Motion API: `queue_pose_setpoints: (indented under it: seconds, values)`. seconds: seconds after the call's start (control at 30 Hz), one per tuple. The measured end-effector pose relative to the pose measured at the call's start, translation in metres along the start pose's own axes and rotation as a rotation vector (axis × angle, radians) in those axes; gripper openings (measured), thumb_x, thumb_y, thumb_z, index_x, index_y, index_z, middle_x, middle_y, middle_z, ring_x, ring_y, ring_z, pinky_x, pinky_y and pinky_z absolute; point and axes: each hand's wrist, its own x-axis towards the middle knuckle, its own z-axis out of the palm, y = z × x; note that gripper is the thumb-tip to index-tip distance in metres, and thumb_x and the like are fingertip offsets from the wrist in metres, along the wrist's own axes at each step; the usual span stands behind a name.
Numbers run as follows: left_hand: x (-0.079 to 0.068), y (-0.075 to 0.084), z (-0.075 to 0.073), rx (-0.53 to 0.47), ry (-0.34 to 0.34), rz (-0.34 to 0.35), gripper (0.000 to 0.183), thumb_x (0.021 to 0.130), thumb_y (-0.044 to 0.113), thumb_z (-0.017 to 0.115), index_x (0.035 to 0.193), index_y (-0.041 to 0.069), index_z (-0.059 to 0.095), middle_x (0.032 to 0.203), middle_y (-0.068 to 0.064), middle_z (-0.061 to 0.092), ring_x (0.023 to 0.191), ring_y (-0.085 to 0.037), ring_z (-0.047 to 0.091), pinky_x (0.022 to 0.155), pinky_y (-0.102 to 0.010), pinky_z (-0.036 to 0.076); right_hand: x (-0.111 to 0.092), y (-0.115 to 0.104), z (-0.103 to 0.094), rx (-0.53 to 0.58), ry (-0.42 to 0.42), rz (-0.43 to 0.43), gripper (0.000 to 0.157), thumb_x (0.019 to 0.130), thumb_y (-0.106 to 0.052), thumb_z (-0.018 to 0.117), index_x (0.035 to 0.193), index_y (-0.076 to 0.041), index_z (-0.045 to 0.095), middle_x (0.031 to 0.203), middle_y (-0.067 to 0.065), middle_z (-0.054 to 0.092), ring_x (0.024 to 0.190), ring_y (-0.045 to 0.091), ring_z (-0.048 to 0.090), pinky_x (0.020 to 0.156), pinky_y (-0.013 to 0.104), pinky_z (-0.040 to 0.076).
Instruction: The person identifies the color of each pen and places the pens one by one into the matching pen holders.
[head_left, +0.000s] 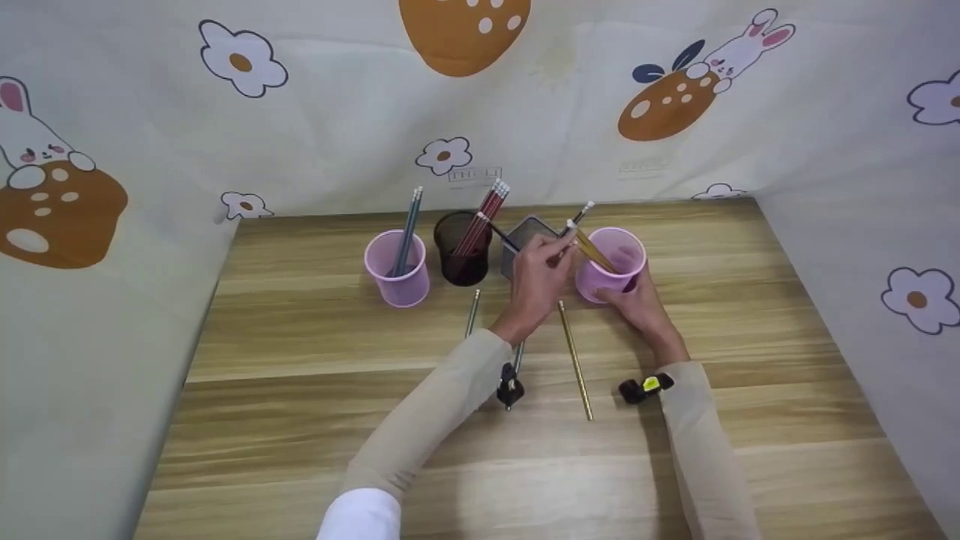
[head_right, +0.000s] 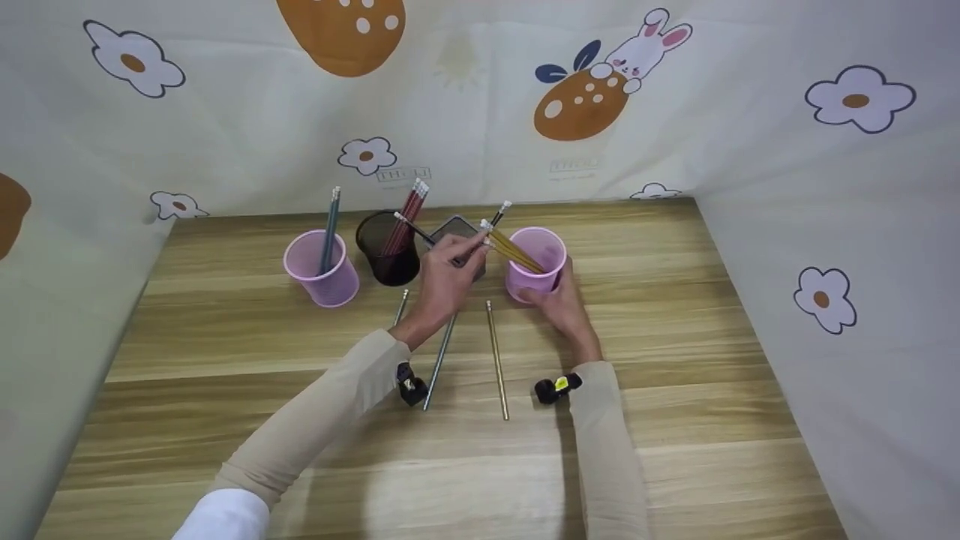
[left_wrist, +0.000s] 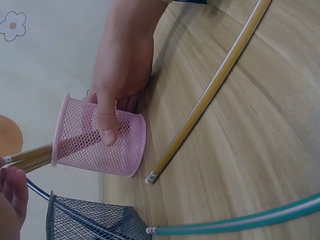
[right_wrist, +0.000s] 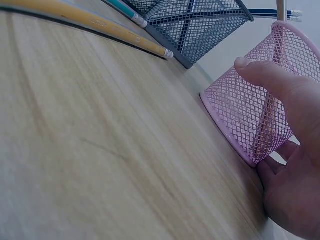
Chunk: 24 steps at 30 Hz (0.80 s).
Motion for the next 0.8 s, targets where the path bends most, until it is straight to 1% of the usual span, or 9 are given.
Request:
queue_pose_setpoints:
  seconds: [0.13, 0.23, 0.33, 0.4, 0.5, 0.6, 0.63, 0.7, 0.8]
  values:
    - [-0.005, -0.002, -0.002, 0.003, 0.024, -0.004, 0.026, 0.091, 0.012, 0.072, 0.117, 0.009, 0.075, 0.092, -0.006, 0.071, 0.079, -0.013, 0.067, 0.070, -0.016, 0.053, 0.005, 0.009, -0.001, -0.014, 0.005, -0.018, 0.091, 0.080, 0.008, 0.074, 0.152, 0.003, 0.020, 0.153, 0.027, 0.035, 0.144, 0.035, 0.033, 0.127, 0.044, 0.020]
    - [-0.011, -0.002, -0.002, 0.020, 0.003, -0.060, 0.024, 0.089, 0.012, 0.074, 0.112, 0.005, 0.071, 0.091, -0.006, 0.074, 0.080, -0.018, 0.070, 0.071, -0.021, 0.054, 0.001, 0.001, 0.001, 0.004, 0.000, -0.042, 0.090, 0.079, 0.010, 0.073, 0.151, 0.005, 0.020, 0.152, 0.030, 0.034, 0.143, 0.038, 0.033, 0.127, 0.047, 0.019]
    - [-0.020, -0.004, -0.001, 0.072, -0.075, -0.140, 0.027, 0.087, 0.015, 0.076, 0.109, 0.006, 0.062, 0.091, -0.005, 0.076, 0.081, -0.021, 0.072, 0.069, -0.028, 0.054, -0.004, -0.009, 0.003, 0.027, -0.009, -0.048, 0.090, 0.078, 0.011, 0.073, 0.151, 0.006, 0.021, 0.151, 0.031, 0.034, 0.143, 0.039, 0.033, 0.127, 0.048, 0.019]
    - [-0.027, -0.008, 0.000, 0.117, -0.143, -0.198, 0.032, 0.086, 0.017, 0.077, 0.110, 0.007, 0.058, 0.091, -0.004, 0.076, 0.082, -0.020, 0.072, 0.069, -0.030, 0.054, -0.007, -0.016, 0.004, 0.032, -0.016, -0.038, 0.089, 0.079, 0.010, 0.073, 0.151, 0.006, 0.020, 0.152, 0.031, 0.034, 0.143, 0.038, 0.033, 0.126, 0.047, 0.020]
    - [-0.036, -0.015, 0.002, 0.167, -0.229, -0.266, 0.041, 0.085, 0.015, 0.078, 0.116, 0.009, 0.053, 0.091, -0.005, 0.075, 0.080, -0.019, 0.070, 0.067, -0.031, 0.054, -0.008, -0.018, 0.006, 0.032, -0.030, -0.015, 0.090, 0.080, 0.009, 0.073, 0.152, 0.004, 0.019, 0.153, 0.029, 0.034, 0.143, 0.036, 0.034, 0.126, 0.045, 0.022]
    - [-0.045, -0.021, 0.006, 0.224, -0.285, -0.288, 0.049, 0.082, 0.016, 0.080, 0.119, 0.009, 0.049, 0.091, -0.009, 0.073, 0.081, -0.023, 0.069, 0.068, -0.034, 0.055, -0.008, -0.017, 0.006, 0.043, -0.037, -0.005, 0.090, 0.080, 0.010, 0.071, 0.152, 0.004, 0.018, 0.153, 0.028, 0.034, 0.142, 0.035, 0.035, 0.125, 0.045, 0.024]
    - [-0.047, -0.023, 0.009, 0.241, -0.298, -0.291, 0.052, 0.081, 0.017, 0.082, 0.120, 0.008, 0.049, 0.093, -0.011, 0.073, 0.084, -0.025, 0.069, 0.071, -0.036, 0.055, -0.008, -0.017, 0.006, 0.044, -0.037, -0.005, 0.090, 0.080, 0.010, 0.071, 0.152, 0.004, 0.018, 0.153, 0.028, 0.034, 0.142, 0.035, 0.035, 0.125, 0.045, 0.024]
    - [-0.053, -0.024, 0.014, 0.272, -0.331, -0.301, 0.058, 0.079, 0.020, 0.084, 0.121, 0.006, 0.048, 0.101, -0.014, 0.070, 0.093, -0.029, 0.068, 0.080, -0.038, 0.056, -0.007, -0.016, 0.005, 0.053, -0.036, -0.008, 0.091, 0.080, 0.011, 0.071, 0.153, 0.003, 0.017, 0.153, 0.028, 0.034, 0.142, 0.035, 0.035, 0.125, 0.045, 0.024]
    - [-0.061, -0.023, 0.022, 0.332, -0.379, -0.331, 0.071, 0.077, 0.023, 0.085, 0.131, 0.003, 0.044, 0.115, -0.017, 0.063, 0.105, -0.031, 0.066, 0.090, -0.039, 0.055, -0.007, -0.014, 0.003, 0.062, -0.032, -0.007, 0.092, 0.080, 0.011, 0.071, 0.153, 0.002, 0.017, 0.153, 0.027, 0.034, 0.143, 0.035, 0.034, 0.126, 0.045, 0.023]
